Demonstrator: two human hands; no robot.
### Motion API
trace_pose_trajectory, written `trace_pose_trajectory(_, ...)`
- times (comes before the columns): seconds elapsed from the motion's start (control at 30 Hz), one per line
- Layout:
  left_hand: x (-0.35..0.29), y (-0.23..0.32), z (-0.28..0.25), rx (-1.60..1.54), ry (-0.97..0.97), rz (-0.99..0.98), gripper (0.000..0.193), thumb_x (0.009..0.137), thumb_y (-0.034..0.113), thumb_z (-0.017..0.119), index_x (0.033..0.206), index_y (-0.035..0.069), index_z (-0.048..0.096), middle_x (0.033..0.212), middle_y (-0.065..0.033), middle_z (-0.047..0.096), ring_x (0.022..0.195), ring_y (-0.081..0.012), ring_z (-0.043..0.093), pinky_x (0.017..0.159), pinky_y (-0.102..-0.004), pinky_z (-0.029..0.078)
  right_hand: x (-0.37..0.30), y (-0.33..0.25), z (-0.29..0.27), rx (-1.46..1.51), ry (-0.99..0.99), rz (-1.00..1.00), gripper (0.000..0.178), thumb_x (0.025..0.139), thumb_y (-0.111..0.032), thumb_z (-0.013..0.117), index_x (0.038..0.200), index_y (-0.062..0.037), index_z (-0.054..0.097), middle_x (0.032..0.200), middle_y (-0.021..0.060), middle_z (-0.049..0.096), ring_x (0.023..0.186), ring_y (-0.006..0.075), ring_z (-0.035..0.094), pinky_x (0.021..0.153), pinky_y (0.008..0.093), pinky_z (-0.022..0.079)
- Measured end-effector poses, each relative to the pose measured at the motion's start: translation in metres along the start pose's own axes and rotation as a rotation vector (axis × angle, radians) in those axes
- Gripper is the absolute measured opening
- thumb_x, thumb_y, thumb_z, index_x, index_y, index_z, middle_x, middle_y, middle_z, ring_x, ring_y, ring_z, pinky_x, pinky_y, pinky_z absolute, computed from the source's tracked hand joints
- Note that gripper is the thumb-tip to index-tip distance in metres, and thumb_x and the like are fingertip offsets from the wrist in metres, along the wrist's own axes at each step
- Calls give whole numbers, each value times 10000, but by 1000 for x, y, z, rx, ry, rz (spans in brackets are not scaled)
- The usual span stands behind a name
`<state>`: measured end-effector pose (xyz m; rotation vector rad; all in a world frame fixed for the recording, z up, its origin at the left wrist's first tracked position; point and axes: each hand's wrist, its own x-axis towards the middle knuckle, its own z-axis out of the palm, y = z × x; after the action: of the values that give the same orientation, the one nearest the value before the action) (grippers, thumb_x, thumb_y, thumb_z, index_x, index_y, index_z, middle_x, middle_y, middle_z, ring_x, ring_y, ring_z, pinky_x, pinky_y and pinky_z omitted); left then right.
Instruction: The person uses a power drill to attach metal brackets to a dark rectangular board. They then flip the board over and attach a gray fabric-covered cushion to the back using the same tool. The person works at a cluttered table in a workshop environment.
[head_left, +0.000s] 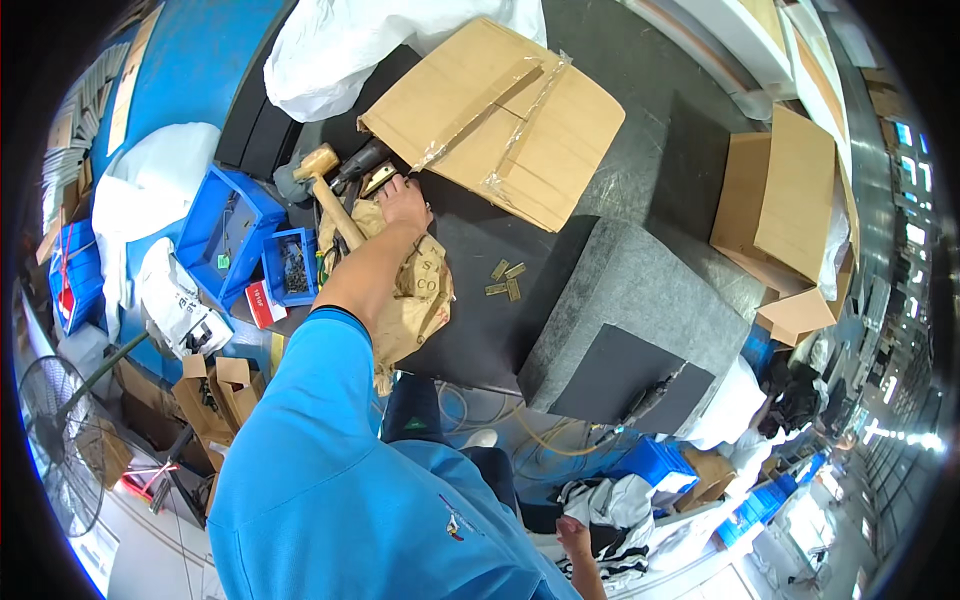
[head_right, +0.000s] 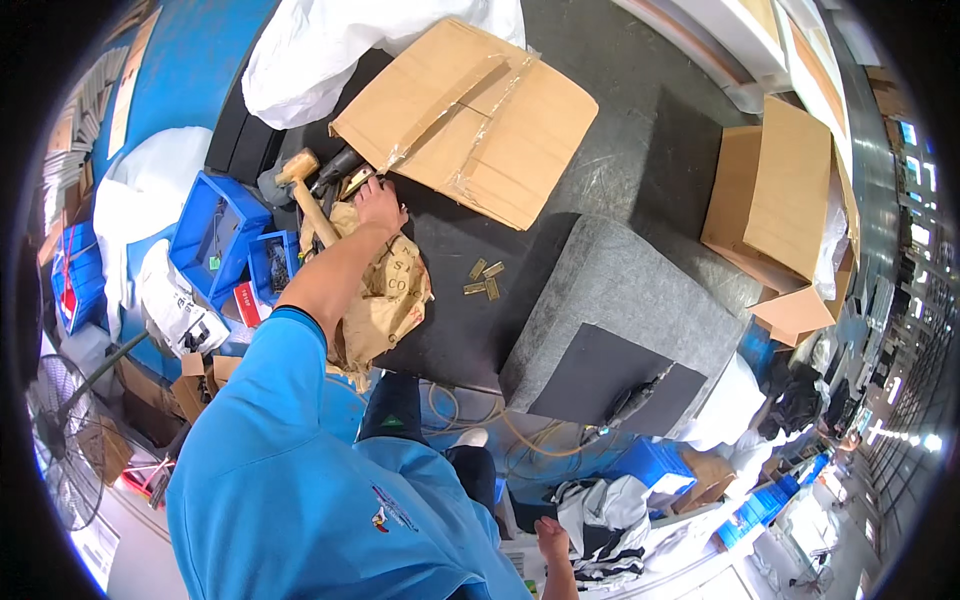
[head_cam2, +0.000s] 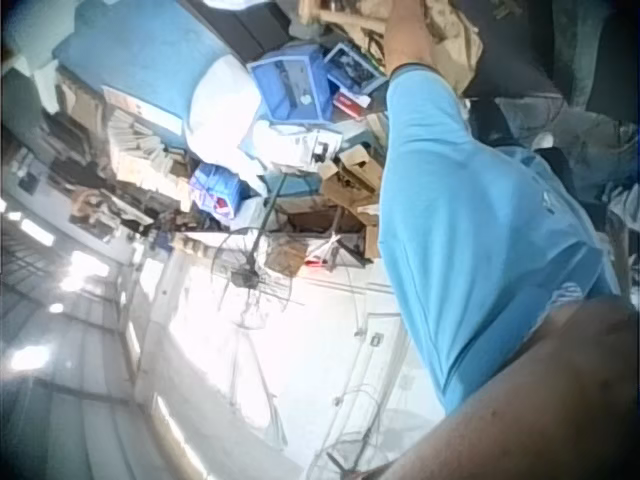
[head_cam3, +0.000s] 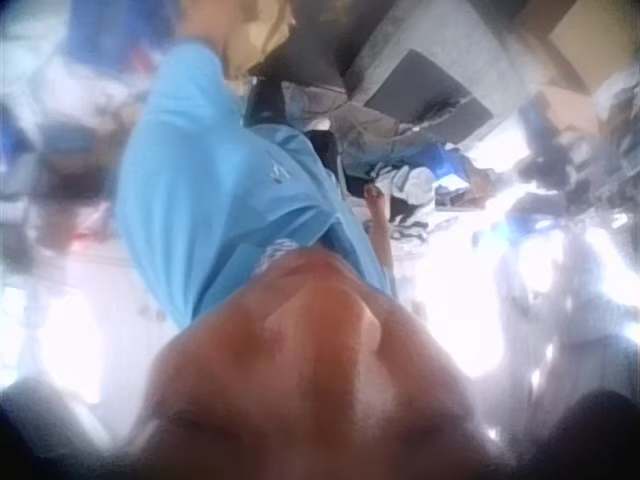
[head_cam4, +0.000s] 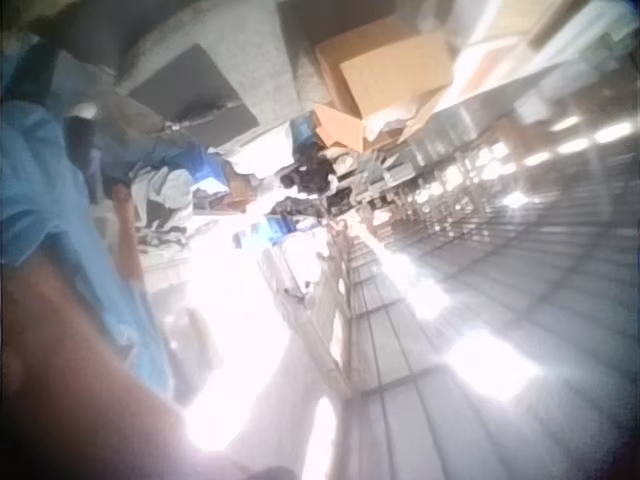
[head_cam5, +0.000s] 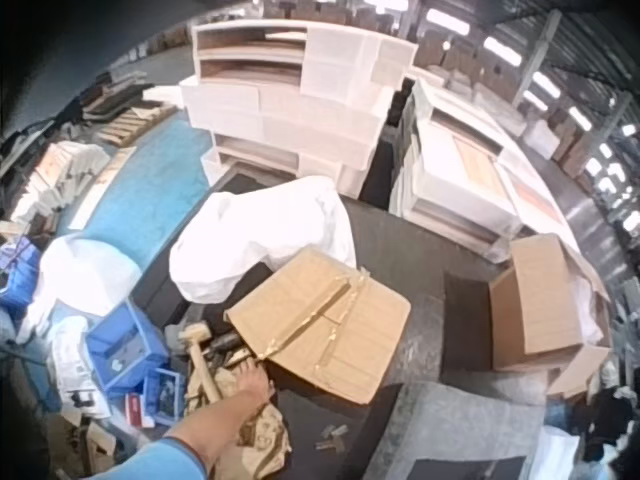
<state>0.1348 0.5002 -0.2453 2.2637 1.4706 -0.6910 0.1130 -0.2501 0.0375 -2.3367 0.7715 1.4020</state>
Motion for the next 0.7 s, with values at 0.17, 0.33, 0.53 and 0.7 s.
trace_pose_trajectory(0.17, -2, -18, 3, -185, 71, 132, 674, 725, 360, 788, 1264, 51, 526, 1348, -190, 445, 1254, -356, 467, 1043, -482, 351, 3, -37, 12, 88, -83, -74, 356, 930, -248, 669, 1211, -36, 614, 865, 19, 642, 738, 133, 625, 657, 281, 532)
trace_pose_trajectory(0.33, 6, -16, 3, -103, -27, 269, 582, 753, 317, 755, 1237, 77, 540, 1211, -145, 580, 1193, -326, 527, 1008, -451, 397, 12, -80, 33, 108, -97, -188, 387, 932, -273, 675, 1225, -28, 610, 886, 20, 650, 767, 127, 626, 671, 281, 539)
trace_pose_trajectory(0.53, 15, -14, 10, 118, -9, 483, 349, 746, 259, 714, 1061, 128, 636, 1105, -85, 617, 1130, -283, 550, 905, -439, 426, 0, -119, 45, 85, -31, -280, 411, 935, -289, 666, 1223, 0, 611, 900, 18, 658, 786, 102, 621, 679, 258, 533)
trace_pose_trajectory(0.7, -4, -35, -1, -653, 547, 480, 241, 776, 151, 697, 945, 62, 550, 909, -152, 600, 904, -346, 607, 765, -440, 478, 32, -91, 58, -5, -190, -341, 328, 927, -251, 662, 1185, -48, 664, 858, 32, 670, 754, 91, 618, 658, 255, 511)
